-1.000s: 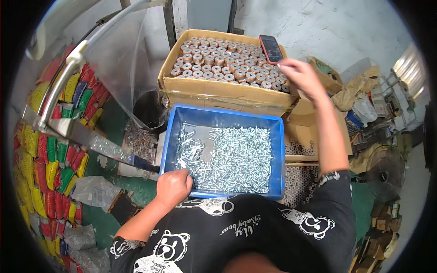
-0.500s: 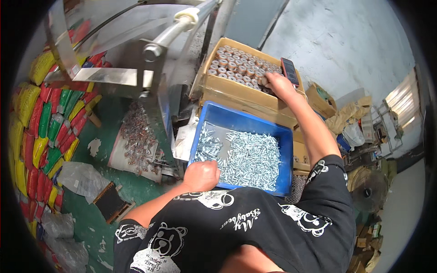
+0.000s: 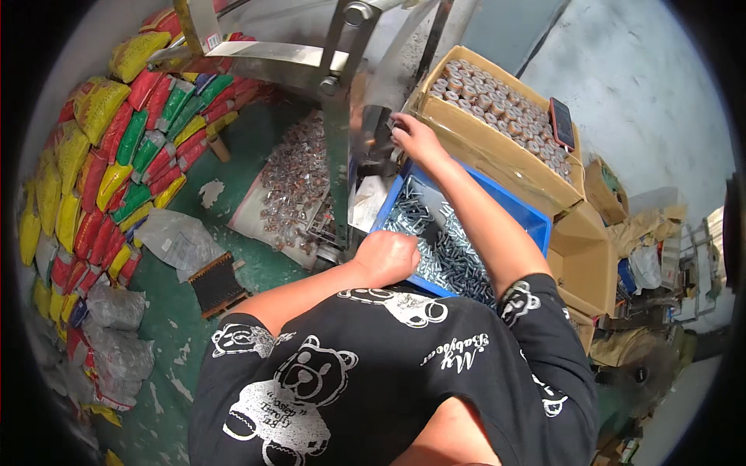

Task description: The person sorts small metal parts by hand, transferring them from a blue tray into individual cardboard boxes.

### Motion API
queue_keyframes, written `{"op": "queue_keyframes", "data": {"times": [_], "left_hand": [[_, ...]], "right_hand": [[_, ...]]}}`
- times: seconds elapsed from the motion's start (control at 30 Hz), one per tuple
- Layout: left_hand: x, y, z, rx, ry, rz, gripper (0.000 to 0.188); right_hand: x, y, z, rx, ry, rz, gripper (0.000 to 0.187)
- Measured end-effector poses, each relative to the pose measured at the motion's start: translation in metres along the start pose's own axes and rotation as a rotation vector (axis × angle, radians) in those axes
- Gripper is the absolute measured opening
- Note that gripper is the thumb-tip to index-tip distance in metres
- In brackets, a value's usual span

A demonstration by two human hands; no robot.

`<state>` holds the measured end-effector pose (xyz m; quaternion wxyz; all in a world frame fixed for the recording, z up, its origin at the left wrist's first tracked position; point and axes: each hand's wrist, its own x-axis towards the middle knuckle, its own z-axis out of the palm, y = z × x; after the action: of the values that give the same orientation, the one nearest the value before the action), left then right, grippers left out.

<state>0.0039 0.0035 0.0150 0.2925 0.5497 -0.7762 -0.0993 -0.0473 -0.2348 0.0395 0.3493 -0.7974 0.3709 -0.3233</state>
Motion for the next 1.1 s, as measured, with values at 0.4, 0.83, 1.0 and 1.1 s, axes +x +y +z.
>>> {"op": "queue_keyframes", "data": {"times": [0.4, 0.83, 1.0, 1.1], "left_hand": [[-0.002, 0.009, -0.001, 0.200, -0.022, -0.124, 0.024], [0.001, 0.021, -0.004, 0.223, -0.037, -0.221, 0.023], [-0.001, 0.015, 0.001, 0.222, 0.007, -0.175, 0.023], [-0.001, 0.013, 0.001, 0.249, 0.007, -0.132, 0.022]], "right_hand": [[-0.270, 0.081, -0.108, -0.737, -0.592, -0.095, 0.052], [-0.247, 0.104, -0.120, -0.554, -0.569, 0.188, 0.018], [-0.237, 0.112, -0.122, -0.644, -0.529, 0.131, 0.022], [-0.236, 0.102, -0.130, -0.484, -0.315, 0.043, 0.016]]}}
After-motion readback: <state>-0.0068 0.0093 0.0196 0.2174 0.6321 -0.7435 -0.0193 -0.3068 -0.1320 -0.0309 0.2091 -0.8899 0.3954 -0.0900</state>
